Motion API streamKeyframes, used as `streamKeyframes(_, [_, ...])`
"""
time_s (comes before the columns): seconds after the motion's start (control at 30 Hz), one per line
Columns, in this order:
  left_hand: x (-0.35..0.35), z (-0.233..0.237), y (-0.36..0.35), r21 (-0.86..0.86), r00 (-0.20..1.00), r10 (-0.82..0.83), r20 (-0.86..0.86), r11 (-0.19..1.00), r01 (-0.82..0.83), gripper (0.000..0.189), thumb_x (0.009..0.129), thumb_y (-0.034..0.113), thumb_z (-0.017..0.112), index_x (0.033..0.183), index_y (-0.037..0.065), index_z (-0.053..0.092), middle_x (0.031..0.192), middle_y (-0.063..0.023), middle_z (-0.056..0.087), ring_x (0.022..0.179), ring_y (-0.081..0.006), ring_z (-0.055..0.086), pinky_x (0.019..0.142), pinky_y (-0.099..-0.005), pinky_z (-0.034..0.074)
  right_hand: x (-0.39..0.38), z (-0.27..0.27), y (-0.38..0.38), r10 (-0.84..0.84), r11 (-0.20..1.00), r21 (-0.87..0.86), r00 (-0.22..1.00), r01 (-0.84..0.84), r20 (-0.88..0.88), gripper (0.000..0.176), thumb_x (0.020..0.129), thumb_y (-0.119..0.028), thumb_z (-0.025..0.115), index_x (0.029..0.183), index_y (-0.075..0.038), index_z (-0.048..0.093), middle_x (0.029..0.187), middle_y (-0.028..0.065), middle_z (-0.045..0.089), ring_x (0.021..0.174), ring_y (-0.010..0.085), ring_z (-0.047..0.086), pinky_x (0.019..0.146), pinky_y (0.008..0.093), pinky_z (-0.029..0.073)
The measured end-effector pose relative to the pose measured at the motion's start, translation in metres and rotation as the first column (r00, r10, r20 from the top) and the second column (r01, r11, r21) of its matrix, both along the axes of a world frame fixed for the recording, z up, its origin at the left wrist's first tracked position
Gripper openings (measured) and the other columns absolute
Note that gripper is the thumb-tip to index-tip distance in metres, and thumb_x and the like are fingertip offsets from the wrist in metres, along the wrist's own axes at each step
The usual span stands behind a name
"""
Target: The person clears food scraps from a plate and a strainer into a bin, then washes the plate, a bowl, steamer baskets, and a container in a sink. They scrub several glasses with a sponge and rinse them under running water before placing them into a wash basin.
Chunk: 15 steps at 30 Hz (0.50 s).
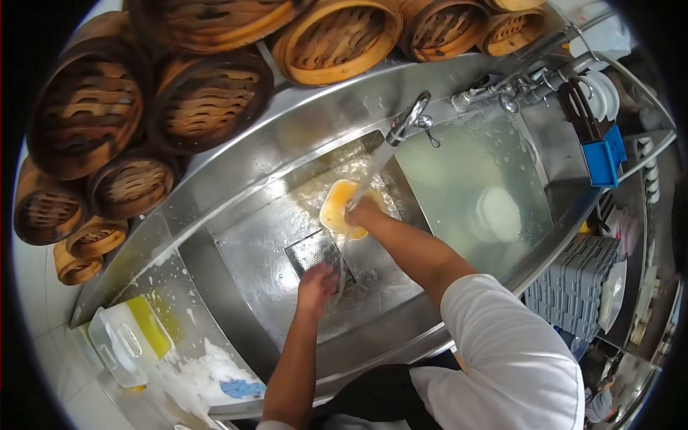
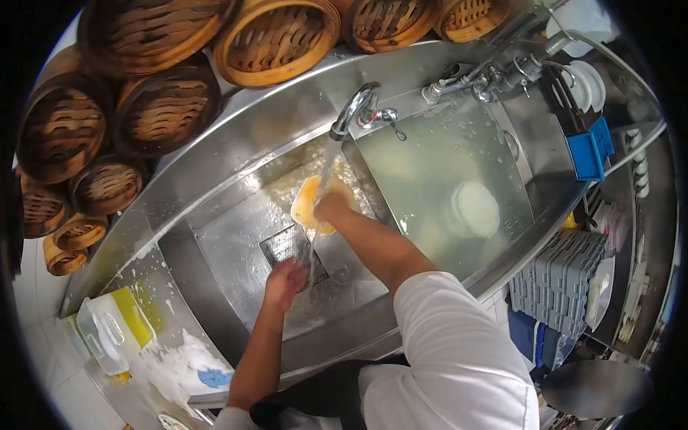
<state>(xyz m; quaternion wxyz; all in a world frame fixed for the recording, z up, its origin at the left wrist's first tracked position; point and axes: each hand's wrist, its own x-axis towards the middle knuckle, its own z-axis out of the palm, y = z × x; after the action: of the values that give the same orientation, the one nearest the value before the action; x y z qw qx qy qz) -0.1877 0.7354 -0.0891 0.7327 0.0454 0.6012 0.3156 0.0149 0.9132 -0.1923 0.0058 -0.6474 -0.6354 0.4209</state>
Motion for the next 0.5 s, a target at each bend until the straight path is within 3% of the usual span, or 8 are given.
streamKeyframes(0.07, [0.025,-0.025,0.031,-0.025,0.995,0.001,-0.095,1.000,-0.004,0.043,0.101,0.030,0.060,0.139,0.009,0.052,0.130,-0.0101,0.062,0.110,-0.0280,0.064,0.093,-0.0440,0.050,-0.002,-0.038,-0.010,-0.284,0.959,0.007,0.957,0.285,-0.066,0.035,0.094,-0.029,0.051,0.113,-0.004,0.067,0.122,0.0250,0.067,0.114,0.0401,0.065,0.099,0.0459,0.051])
streamKeyframes(0.1, [0.037,-0.031,0.054,-0.027,0.992,0.028,-0.121,0.999,-0.031,0.046,0.101,0.033,0.061,0.141,0.010,0.051,0.129,-0.0085,0.063,0.107,-0.0253,0.065,0.089,-0.0421,0.051,-0.007,-0.037,-0.014,0.058,0.956,0.290,0.998,-0.054,-0.005,0.034,0.096,-0.028,0.050,0.112,-0.003,0.068,0.119,0.0249,0.068,0.112,0.0399,0.066,0.097,0.0453,0.052])
streamKeyframes(0.17, [0.053,-0.049,0.088,-0.042,0.992,0.083,-0.090,0.995,-0.087,0.042,0.103,0.033,0.057,0.137,0.009,0.052,0.124,-0.0098,0.064,0.104,-0.0277,0.066,0.085,-0.0409,0.053,-0.007,0.006,0.011,0.557,0.831,-0.040,0.830,-0.555,0.033,0.042,0.088,-0.028,0.062,0.121,-0.003,0.069,0.124,0.0235,0.069,0.121,0.0319,0.065,0.107,0.0433,0.046])
streamKeyframes(0.2, [0.057,-0.059,0.096,-0.067,0.991,0.126,-0.056,0.989,-0.129,0.039,0.105,0.034,0.054,0.133,0.007,0.053,0.119,-0.0111,0.065,0.100,-0.0301,0.067,0.081,-0.0397,0.056,-0.004,0.016,0.008,0.562,0.826,-0.046,0.827,-0.561,0.022,0.042,0.088,-0.028,0.062,0.121,-0.003,0.069,0.124,0.0235,0.069,0.121,0.0319,0.065,0.107,0.0433,0.046])
streamKeyframes(0.27, [0.067,-0.089,0.112,-0.118,0.994,0.063,-0.091,0.990,-0.074,0.039,0.105,0.036,0.054,0.130,0.006,0.053,0.115,-0.0115,0.065,0.096,-0.0301,0.067,0.079,-0.0393,0.056,0.012,0.024,0.007,-0.341,0.936,-0.207,0.887,0.286,-0.313,0.044,0.090,-0.032,0.057,0.117,-0.001,0.070,0.124,0.0233,0.069,0.122,0.0349,0.064,0.111,0.0431,0.043])
streamKeyframes(0.33, [0.075,-0.093,0.128,-0.156,0.993,-0.008,-0.121,0.988,-0.011,0.039,0.105,0.039,0.055,0.127,0.006,0.053,0.111,-0.0120,0.066,0.092,-0.0301,0.067,0.076,-0.0389,0.057,-0.005,-0.040,0.000,-0.173,0.895,0.414,0.985,0.166,-0.022,0.036,0.090,-0.030,0.056,0.104,-0.002,0.076,0.115,0.0235,0.073,0.118,0.0358,0.066,0.105,0.0448,0.047])
streamKeyframes(0.43, [0.096,-0.091,0.142,-0.146,0.925,0.013,-0.381,0.987,-0.074,0.035,0.100,0.038,0.063,0.115,0.007,0.060,0.099,-0.0119,0.069,0.082,-0.0282,0.069,0.070,-0.0426,0.058,0.015,0.028,0.000,0.465,0.883,-0.139,0.877,-0.449,0.121,0.027,0.086,-0.014,0.058,0.106,-0.002,0.071,0.111,0.0196,0.072,0.116,0.0416,0.063,0.097,0.0478,0.050])
streamKeyframes(0.5, [0.086,-0.120,0.141,-0.037,0.720,-0.206,-0.663,0.969,0.243,0.034,0.097,0.034,0.066,0.114,0.005,0.063,0.103,-0.0149,0.072,0.091,-0.0302,0.070,0.074,-0.0423,0.057,0.030,0.056,-0.005,0.109,0.976,0.162,0.974,-0.142,0.197,0.029,0.083,-0.010,0.059,0.108,-0.003,0.072,0.117,0.0205,0.069,0.122,0.0417,0.058,0.102,0.0458,0.048])
